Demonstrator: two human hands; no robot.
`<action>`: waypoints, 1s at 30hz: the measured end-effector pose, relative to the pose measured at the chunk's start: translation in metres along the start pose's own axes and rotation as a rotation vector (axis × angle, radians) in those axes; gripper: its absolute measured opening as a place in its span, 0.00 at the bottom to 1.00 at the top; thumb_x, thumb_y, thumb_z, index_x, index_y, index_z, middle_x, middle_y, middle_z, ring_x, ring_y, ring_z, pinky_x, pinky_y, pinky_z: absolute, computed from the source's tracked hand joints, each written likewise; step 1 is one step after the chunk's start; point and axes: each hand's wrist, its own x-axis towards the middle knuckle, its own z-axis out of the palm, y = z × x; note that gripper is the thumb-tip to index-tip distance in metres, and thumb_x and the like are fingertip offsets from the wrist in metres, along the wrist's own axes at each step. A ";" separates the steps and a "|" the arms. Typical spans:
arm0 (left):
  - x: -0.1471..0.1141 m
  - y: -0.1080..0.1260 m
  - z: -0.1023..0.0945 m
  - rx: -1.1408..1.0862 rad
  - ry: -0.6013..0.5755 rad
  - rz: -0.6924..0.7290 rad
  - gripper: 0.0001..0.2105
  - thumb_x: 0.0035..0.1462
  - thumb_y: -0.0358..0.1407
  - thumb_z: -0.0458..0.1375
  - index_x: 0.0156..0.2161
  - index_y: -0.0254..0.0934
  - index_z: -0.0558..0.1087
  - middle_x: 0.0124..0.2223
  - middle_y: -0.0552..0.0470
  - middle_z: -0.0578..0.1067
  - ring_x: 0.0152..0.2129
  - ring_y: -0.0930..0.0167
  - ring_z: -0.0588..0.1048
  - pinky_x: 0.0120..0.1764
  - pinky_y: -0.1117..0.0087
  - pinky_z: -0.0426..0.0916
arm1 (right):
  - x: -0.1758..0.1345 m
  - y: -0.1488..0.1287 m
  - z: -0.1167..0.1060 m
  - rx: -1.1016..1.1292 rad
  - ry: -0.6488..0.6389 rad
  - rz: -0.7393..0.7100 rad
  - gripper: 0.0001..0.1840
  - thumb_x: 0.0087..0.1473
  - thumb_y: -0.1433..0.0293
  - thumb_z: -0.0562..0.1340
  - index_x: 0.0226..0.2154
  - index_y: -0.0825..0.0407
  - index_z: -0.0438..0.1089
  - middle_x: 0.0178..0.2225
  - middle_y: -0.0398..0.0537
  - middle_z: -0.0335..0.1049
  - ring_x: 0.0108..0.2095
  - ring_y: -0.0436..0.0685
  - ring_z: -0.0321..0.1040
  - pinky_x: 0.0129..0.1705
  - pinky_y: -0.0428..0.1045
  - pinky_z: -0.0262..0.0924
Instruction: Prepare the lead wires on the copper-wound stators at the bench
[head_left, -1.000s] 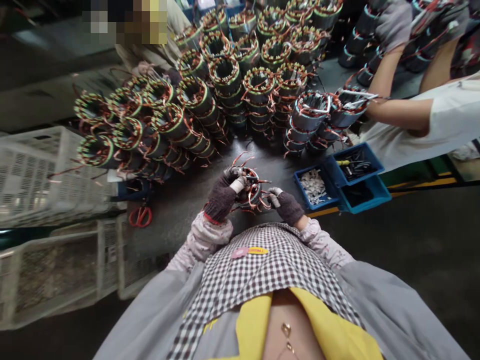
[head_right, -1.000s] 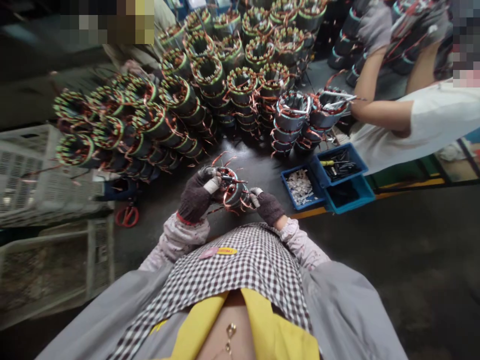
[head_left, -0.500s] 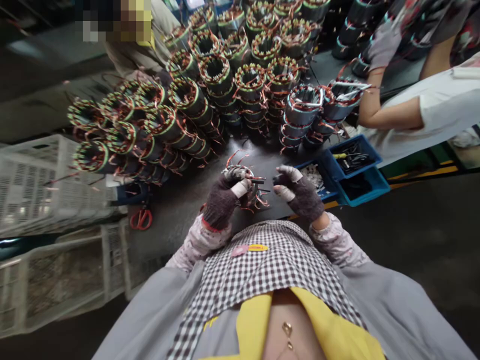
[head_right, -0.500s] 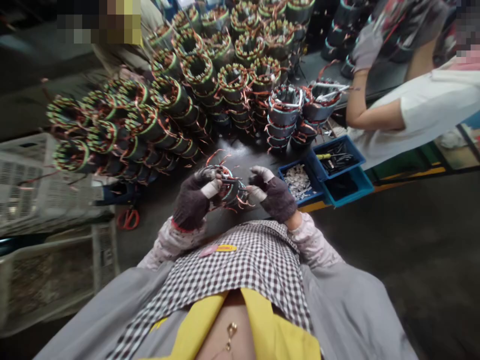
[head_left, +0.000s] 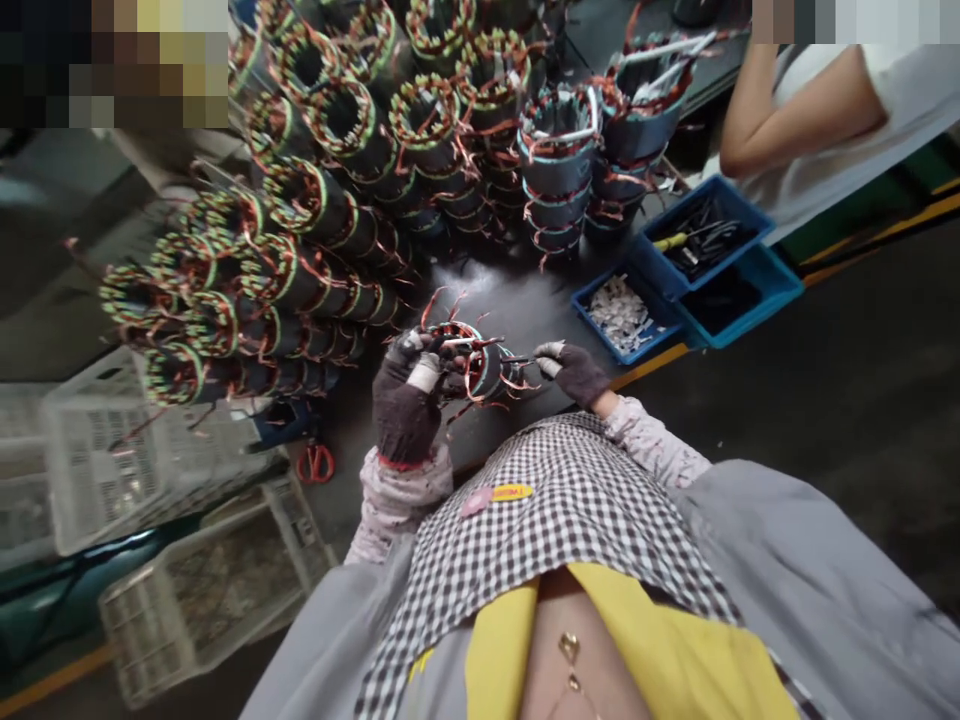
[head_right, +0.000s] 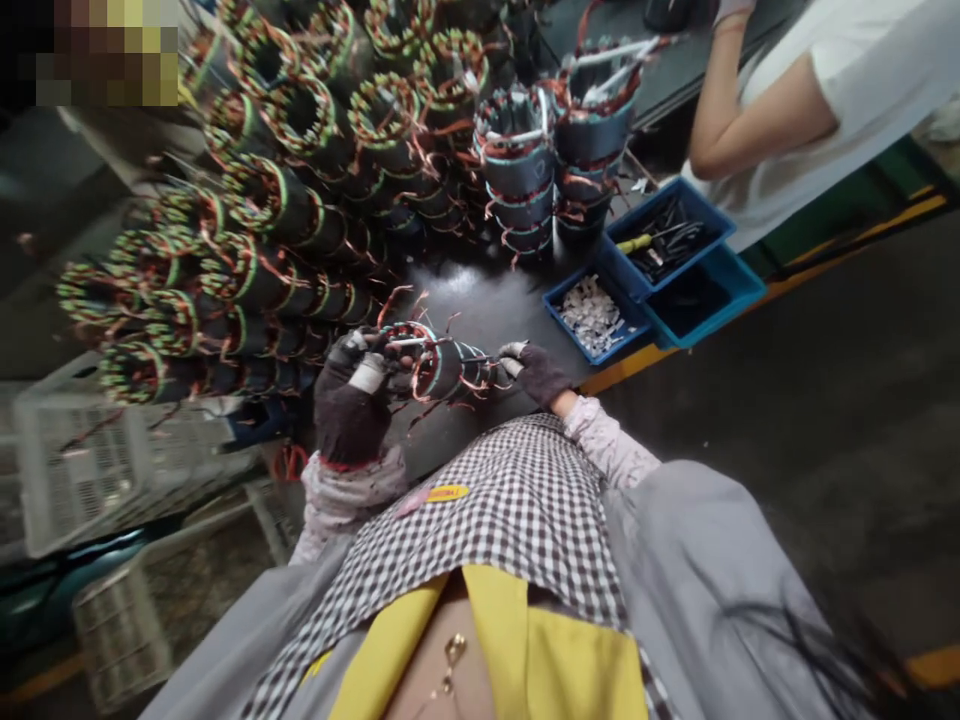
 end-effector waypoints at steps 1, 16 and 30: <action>0.000 -0.001 -0.001 0.030 0.037 0.015 0.23 0.44 0.42 0.80 0.42 0.39 0.77 0.37 0.51 0.83 0.28 0.69 0.82 0.28 0.72 0.78 | 0.001 0.003 0.004 -0.014 -0.005 -0.003 0.12 0.60 0.67 0.64 0.43 0.52 0.80 0.39 0.50 0.81 0.40 0.57 0.74 0.51 0.54 0.71; -0.002 -0.008 0.014 0.181 0.147 0.132 0.20 0.45 0.43 0.78 0.40 0.40 0.77 0.35 0.55 0.82 0.23 0.77 0.76 0.23 0.78 0.69 | 0.029 -0.017 0.018 -0.081 -0.114 -0.020 0.12 0.64 0.72 0.64 0.49 0.53 0.79 0.46 0.53 0.82 0.46 0.59 0.77 0.56 0.54 0.71; -0.003 0.000 0.013 0.080 0.186 0.104 0.19 0.47 0.38 0.79 0.42 0.42 0.77 0.36 0.59 0.81 0.27 0.75 0.78 0.27 0.75 0.70 | 0.017 -0.040 -0.018 0.323 0.023 -0.074 0.18 0.65 0.57 0.65 0.52 0.50 0.74 0.38 0.45 0.77 0.29 0.51 0.72 0.35 0.50 0.73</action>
